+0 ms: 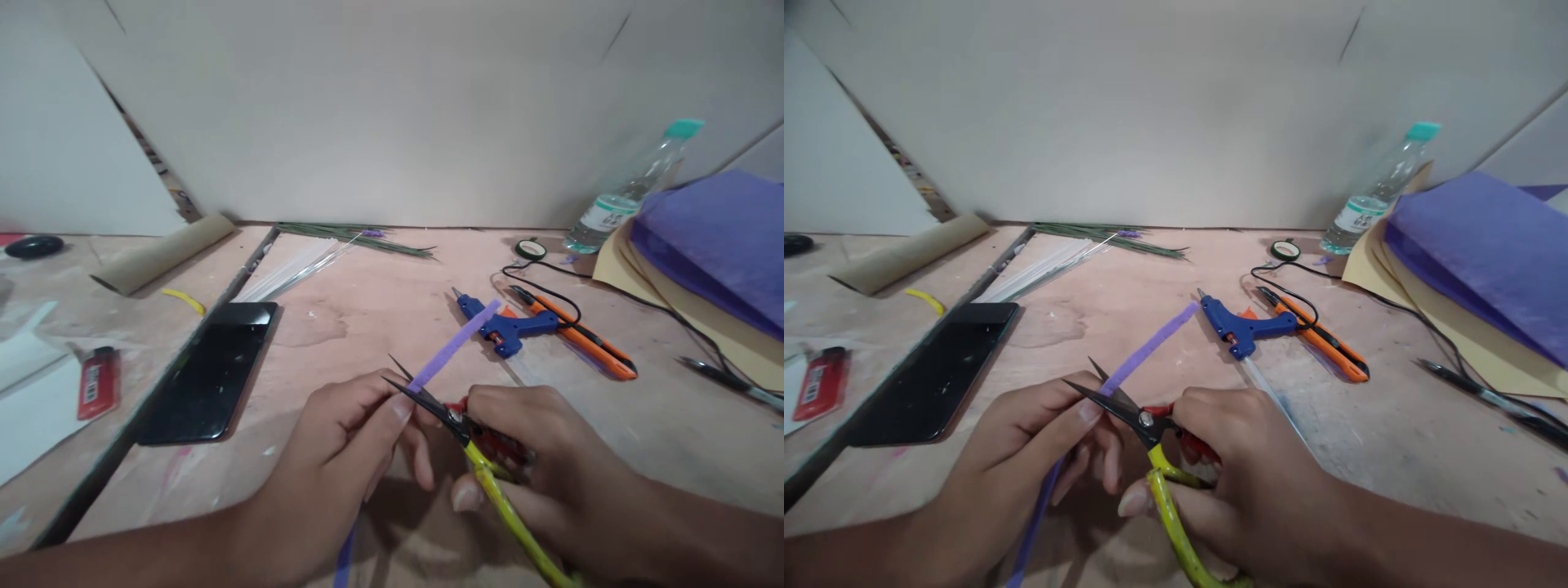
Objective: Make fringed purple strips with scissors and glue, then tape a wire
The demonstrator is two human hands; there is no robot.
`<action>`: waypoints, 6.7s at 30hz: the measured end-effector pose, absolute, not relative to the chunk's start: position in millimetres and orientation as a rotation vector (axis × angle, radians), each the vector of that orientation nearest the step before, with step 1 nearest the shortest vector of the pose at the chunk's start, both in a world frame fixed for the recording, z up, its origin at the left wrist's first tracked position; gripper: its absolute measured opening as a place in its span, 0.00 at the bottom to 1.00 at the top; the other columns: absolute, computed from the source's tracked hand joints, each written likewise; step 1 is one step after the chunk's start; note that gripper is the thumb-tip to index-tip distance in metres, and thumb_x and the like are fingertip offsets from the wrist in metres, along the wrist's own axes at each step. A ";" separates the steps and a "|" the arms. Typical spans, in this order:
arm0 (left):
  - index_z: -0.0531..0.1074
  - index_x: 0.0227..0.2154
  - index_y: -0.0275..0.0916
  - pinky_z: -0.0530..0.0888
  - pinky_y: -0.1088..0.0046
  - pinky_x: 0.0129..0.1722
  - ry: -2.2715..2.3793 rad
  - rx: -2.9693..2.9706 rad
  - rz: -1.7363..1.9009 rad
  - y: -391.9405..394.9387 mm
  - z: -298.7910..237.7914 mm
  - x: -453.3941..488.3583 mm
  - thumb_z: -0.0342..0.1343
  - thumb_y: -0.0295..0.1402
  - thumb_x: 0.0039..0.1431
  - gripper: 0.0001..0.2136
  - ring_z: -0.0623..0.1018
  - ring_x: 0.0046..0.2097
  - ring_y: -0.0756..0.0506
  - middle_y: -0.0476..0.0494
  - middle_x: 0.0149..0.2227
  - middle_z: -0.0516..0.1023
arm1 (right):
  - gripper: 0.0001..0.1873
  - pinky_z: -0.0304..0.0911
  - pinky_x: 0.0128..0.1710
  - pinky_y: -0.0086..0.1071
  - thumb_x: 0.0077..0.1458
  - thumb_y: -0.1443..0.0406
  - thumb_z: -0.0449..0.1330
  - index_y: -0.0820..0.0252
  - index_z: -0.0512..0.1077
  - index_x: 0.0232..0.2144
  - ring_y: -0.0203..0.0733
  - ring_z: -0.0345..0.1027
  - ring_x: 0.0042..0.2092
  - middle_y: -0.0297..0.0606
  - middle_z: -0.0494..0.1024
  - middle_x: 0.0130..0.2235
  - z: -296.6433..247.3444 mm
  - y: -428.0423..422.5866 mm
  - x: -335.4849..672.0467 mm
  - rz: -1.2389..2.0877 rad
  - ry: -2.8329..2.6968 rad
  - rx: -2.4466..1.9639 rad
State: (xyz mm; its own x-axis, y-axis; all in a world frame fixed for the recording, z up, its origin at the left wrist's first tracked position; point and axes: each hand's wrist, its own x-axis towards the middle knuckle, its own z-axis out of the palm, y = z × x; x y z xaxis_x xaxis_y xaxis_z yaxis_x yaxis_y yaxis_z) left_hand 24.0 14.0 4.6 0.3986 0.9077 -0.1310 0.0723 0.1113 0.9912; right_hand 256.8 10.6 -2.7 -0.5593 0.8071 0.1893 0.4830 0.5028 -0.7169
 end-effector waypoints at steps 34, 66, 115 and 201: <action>0.78 0.32 0.36 0.61 0.80 0.21 0.957 1.200 0.808 15.1 -3.2 20.5 0.58 0.41 0.72 0.15 0.68 0.22 0.54 0.44 0.25 0.83 | 0.36 0.49 0.25 0.26 0.69 0.37 0.59 0.59 0.61 0.23 0.28 0.52 0.24 0.24 0.60 0.22 -10.5 13.3 253.7 0.772 -2.187 -1.071; 0.79 0.34 0.36 0.60 0.80 0.20 0.967 1.186 0.814 14.9 -0.3 21.7 0.57 0.40 0.72 0.14 0.67 0.21 0.53 0.45 0.25 0.83 | 0.34 0.50 0.25 0.28 0.68 0.40 0.63 0.58 0.61 0.23 0.30 0.54 0.24 0.27 0.63 0.23 -9.8 12.0 254.6 0.866 -2.162 -1.050; 0.80 0.37 0.36 0.63 0.80 0.21 0.956 1.210 0.804 16.4 0.0 22.1 0.58 0.42 0.73 0.14 0.69 0.21 0.53 0.46 0.25 0.82 | 0.34 0.50 0.26 0.27 0.69 0.43 0.63 0.58 0.58 0.23 0.30 0.53 0.25 0.27 0.61 0.23 -1.9 12.6 256.5 0.920 -2.158 -1.072; 0.81 0.36 0.35 0.62 0.80 0.20 0.992 1.216 0.767 16.7 4.3 25.4 0.57 0.38 0.71 0.13 0.67 0.20 0.53 0.46 0.22 0.83 | 0.35 0.53 0.26 0.27 0.70 0.40 0.60 0.59 0.63 0.23 0.30 0.57 0.24 0.29 0.66 0.23 0.4 12.1 256.3 0.960 -2.199 -1.107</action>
